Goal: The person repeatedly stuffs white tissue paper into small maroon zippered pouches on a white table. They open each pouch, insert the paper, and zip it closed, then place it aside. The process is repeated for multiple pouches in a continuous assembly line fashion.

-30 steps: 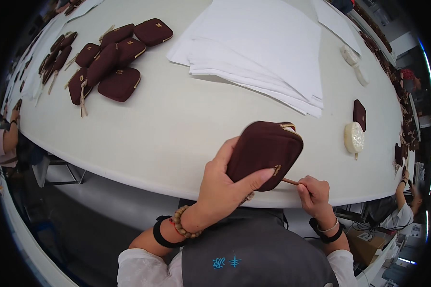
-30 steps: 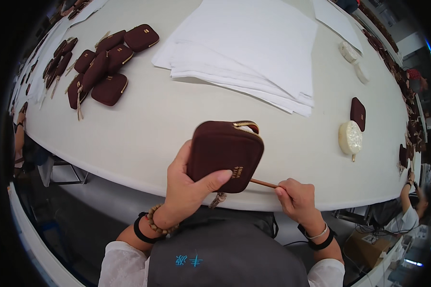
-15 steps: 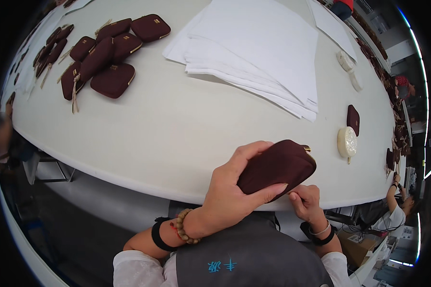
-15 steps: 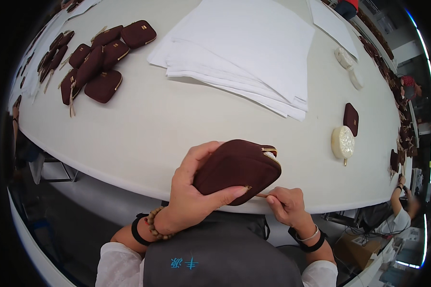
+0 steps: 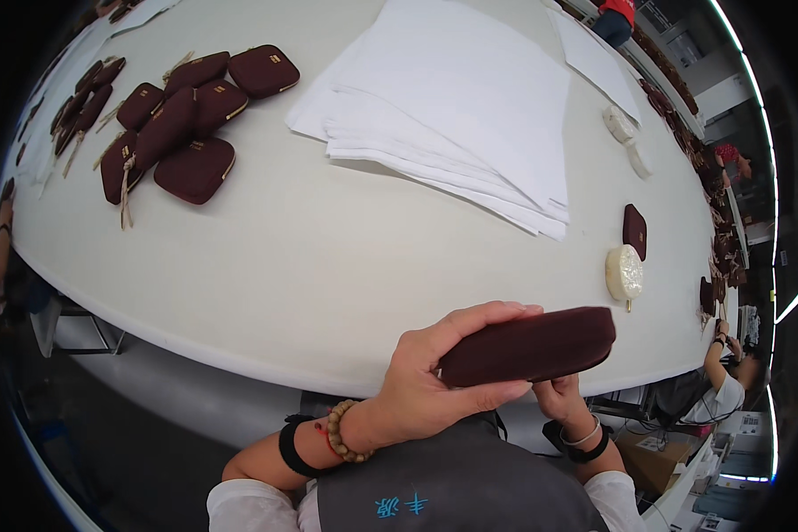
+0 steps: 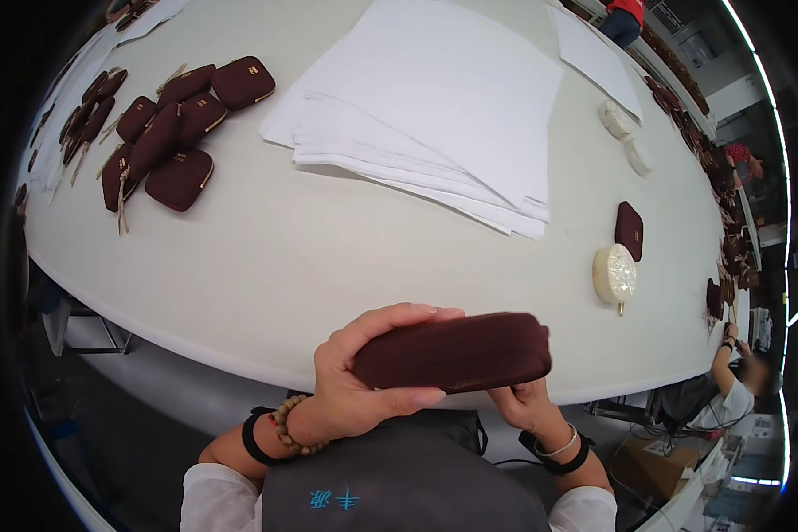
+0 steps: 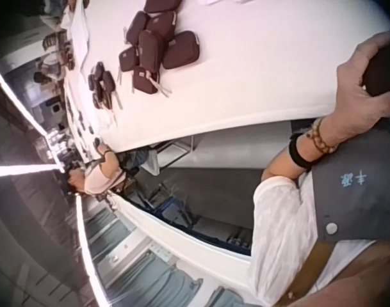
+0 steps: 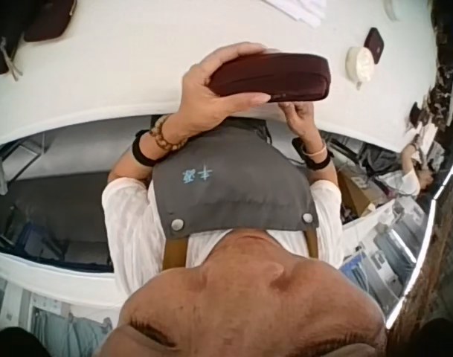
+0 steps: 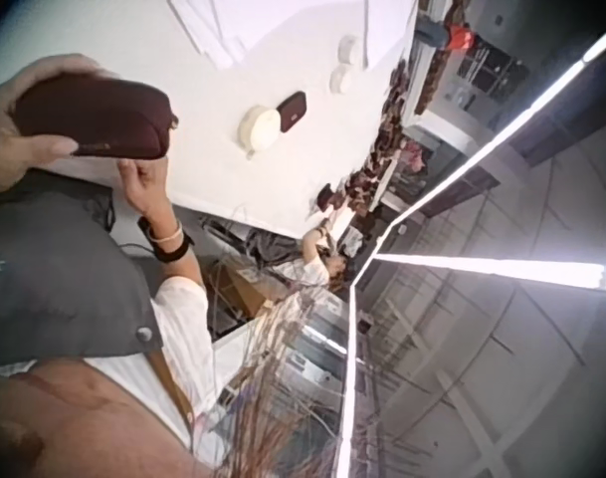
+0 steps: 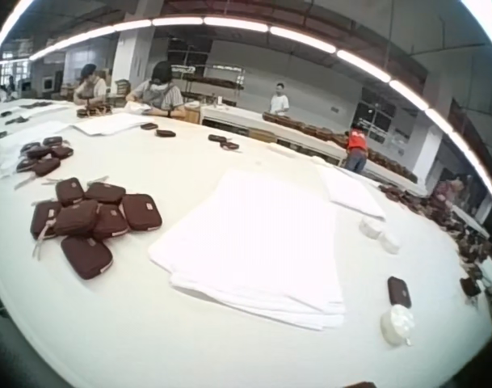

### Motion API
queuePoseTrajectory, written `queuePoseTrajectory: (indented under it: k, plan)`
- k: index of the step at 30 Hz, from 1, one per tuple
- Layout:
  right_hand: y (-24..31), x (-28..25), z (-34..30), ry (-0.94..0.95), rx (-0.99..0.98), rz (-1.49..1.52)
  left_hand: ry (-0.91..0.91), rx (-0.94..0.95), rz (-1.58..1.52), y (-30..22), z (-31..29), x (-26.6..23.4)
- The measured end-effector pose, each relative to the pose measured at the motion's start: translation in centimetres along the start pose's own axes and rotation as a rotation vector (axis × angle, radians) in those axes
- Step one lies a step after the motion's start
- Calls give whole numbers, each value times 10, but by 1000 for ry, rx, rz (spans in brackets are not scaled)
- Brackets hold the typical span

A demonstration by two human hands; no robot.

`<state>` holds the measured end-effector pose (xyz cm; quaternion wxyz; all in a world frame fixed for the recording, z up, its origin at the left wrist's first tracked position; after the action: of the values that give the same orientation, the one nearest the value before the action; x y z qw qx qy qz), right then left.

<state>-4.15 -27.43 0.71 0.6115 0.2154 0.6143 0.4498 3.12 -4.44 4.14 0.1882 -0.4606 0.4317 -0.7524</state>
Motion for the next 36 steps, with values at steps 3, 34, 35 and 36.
queuePoseTrajectory:
  k: [3, 34, 35, 36]
  plan:
    - [11, 2, 10, -31, -39, 13, -11, -52, 39, 2, 0, 1]
    - [35, -10, 123, 784, 7, -151, 145, -187, 1175, -16, 5, -44]
    - [32, -11, 132, 768, -40, -200, 183, -251, 1187, -14, 6, -47]
    - [29, -13, 142, 751, -85, -250, 232, -326, 1196, -11, 6, -51]
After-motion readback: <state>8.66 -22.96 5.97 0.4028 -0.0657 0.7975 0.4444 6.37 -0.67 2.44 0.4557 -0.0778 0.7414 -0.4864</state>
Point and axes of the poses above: each hand's wrist, its own z-axis towards the middle knuckle, its own x-axis out of the palm, y = z × x, the point moved 3 cm from there along z, towards the middle knuckle, and after that the axes turned 7 degrees about -x, right-handed, at the moved point
